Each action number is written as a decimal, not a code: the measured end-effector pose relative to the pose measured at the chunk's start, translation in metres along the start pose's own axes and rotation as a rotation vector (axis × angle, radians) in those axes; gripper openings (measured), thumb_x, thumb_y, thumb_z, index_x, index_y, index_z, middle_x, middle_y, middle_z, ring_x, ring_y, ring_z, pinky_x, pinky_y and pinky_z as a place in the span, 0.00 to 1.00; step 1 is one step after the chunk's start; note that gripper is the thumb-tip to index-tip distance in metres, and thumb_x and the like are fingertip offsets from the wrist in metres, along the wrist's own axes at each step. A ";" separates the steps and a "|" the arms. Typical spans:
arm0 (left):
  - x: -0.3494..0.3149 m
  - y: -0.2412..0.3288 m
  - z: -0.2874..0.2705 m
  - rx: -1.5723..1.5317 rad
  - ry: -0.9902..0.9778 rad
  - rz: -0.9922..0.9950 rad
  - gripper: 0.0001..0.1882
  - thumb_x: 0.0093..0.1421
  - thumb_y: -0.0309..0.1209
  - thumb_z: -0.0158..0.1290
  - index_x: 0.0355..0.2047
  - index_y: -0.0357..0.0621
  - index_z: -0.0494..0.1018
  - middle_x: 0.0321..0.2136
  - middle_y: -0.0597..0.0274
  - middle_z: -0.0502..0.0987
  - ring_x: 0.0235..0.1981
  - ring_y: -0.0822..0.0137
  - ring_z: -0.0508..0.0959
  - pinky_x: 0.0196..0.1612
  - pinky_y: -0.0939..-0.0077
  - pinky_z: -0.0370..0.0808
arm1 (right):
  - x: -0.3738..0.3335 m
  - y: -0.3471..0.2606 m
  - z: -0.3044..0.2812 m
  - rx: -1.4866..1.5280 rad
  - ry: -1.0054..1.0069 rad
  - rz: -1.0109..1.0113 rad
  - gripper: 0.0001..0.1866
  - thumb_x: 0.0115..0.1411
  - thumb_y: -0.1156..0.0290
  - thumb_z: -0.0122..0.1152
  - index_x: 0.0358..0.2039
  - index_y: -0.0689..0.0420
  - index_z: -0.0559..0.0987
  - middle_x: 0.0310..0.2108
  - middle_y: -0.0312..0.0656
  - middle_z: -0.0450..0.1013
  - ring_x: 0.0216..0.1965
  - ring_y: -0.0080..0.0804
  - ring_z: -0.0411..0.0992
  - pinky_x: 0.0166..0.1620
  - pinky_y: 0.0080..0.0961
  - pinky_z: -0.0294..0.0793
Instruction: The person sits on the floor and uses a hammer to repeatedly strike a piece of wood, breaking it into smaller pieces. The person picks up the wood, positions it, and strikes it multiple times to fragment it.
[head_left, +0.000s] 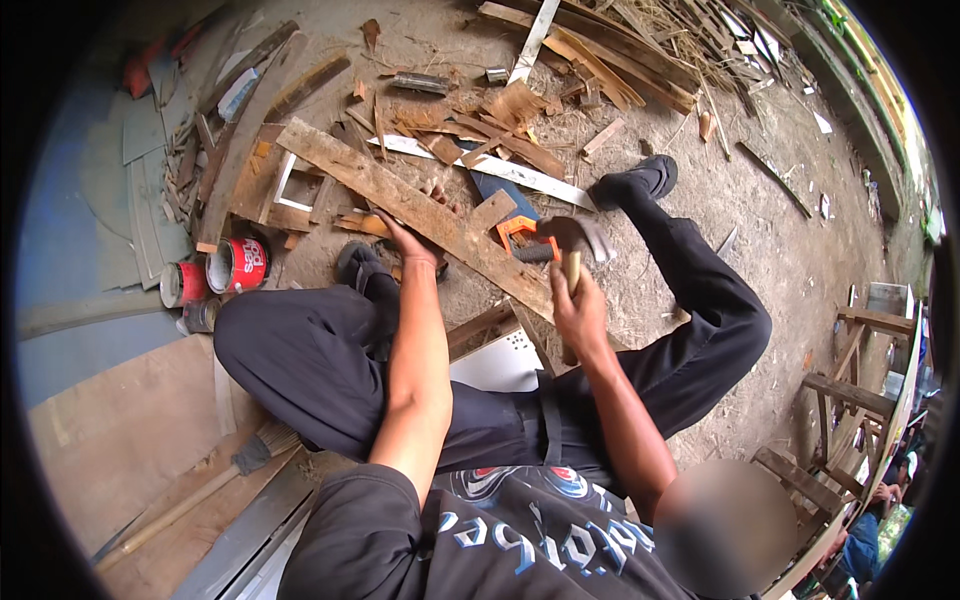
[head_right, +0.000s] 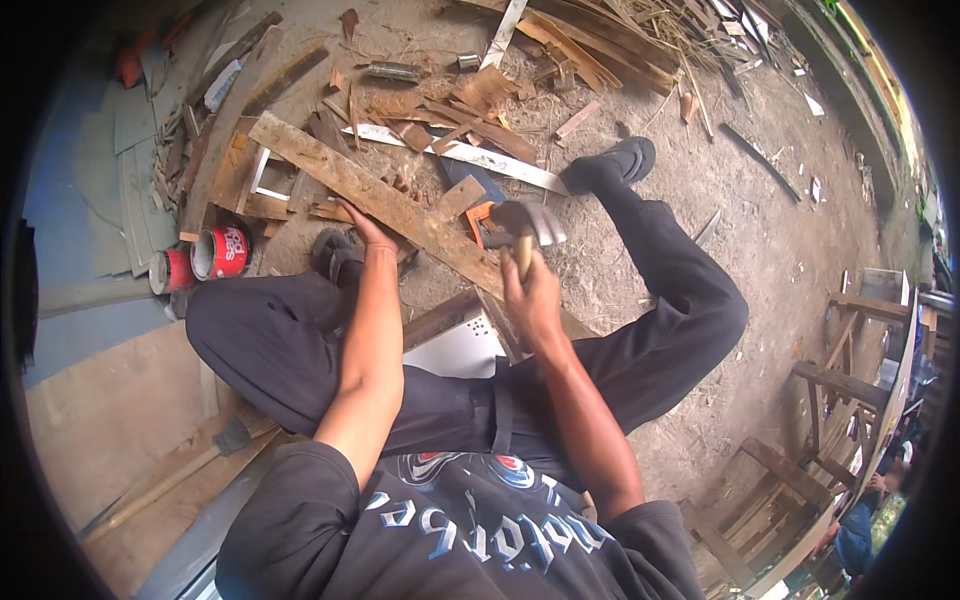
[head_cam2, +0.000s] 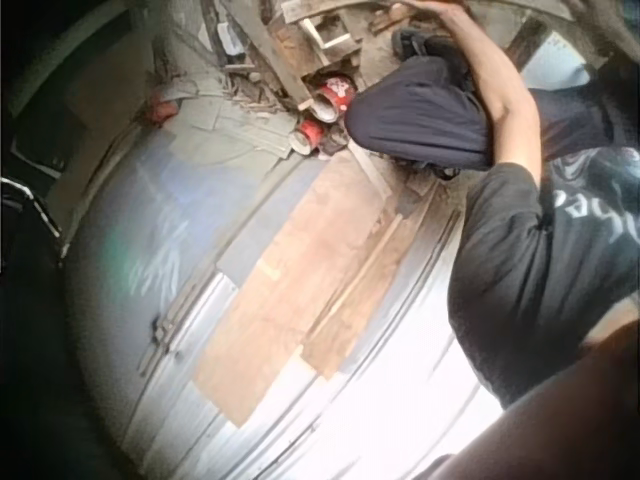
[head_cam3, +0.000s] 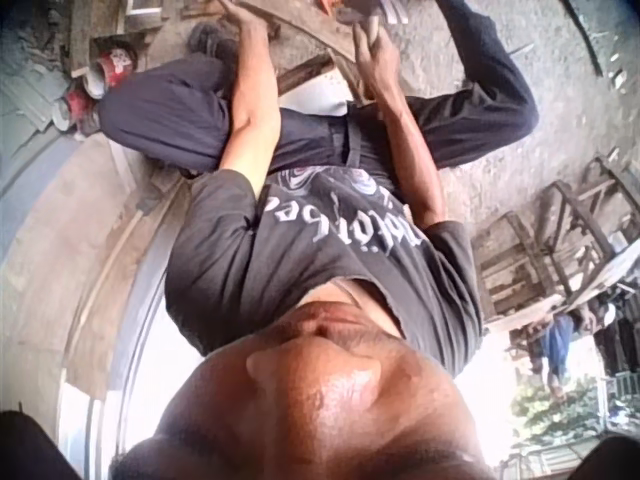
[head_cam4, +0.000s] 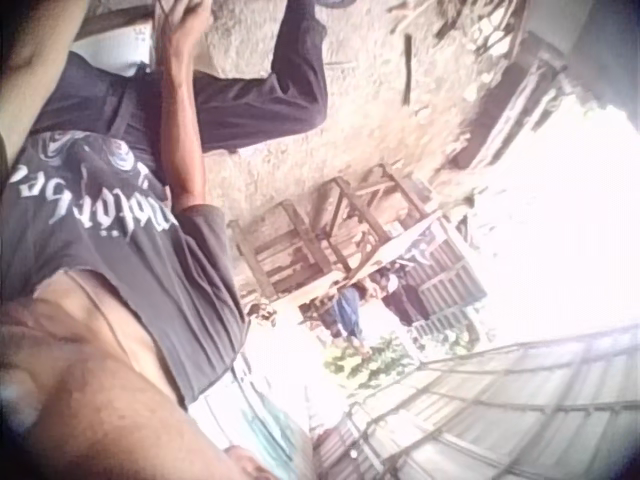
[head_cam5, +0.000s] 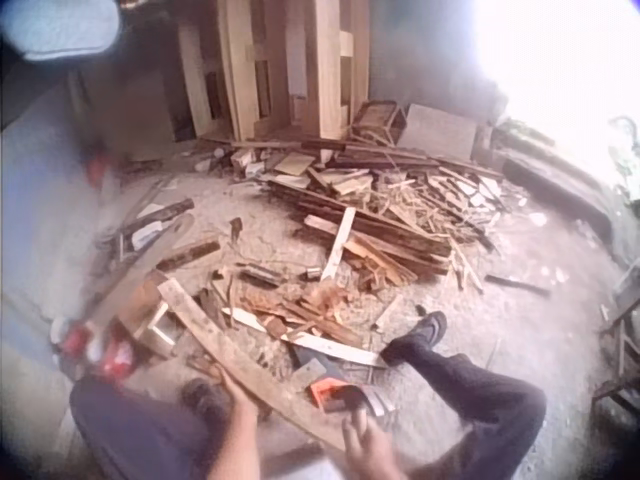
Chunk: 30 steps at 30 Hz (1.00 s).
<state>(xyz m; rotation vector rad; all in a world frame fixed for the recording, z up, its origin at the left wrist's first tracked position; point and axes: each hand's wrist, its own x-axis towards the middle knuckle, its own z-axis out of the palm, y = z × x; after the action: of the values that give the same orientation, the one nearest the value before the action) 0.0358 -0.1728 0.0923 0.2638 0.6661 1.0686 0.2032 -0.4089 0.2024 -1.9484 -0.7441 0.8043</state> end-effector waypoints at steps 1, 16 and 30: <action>0.006 0.001 -0.013 -0.014 0.013 -0.013 0.59 0.51 0.84 0.31 0.58 0.42 0.67 0.39 0.53 0.75 0.42 0.52 0.76 0.51 0.45 0.69 | 0.003 0.002 -0.002 -0.009 0.020 0.010 0.17 0.69 0.59 0.58 0.36 0.63 0.76 0.18 0.46 0.72 0.21 0.27 0.69 0.27 0.33 0.69; 0.026 0.019 -0.020 -0.108 -0.035 -0.131 0.31 0.61 0.63 0.41 0.32 0.47 0.77 0.25 0.57 0.81 0.30 0.56 0.80 0.59 0.36 0.67 | 0.027 0.018 -0.025 0.150 0.040 0.260 0.21 0.66 0.55 0.62 0.30 0.63 0.74 0.18 0.38 0.71 0.17 0.25 0.71 0.21 0.28 0.69; 0.009 0.026 0.006 -0.128 0.171 -0.113 0.36 0.60 0.70 0.36 0.36 0.48 0.73 0.28 0.57 0.78 0.28 0.55 0.78 0.48 0.36 0.70 | 0.028 0.055 0.005 -0.162 -0.010 -0.027 0.19 0.65 0.58 0.62 0.40 0.64 0.74 0.28 0.51 0.75 0.30 0.41 0.73 0.36 0.38 0.71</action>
<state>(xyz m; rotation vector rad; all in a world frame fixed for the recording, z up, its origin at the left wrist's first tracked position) 0.0238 -0.1516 0.1065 0.0230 0.7533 1.0279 0.2264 -0.4098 0.1447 -2.0749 -0.8628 0.7573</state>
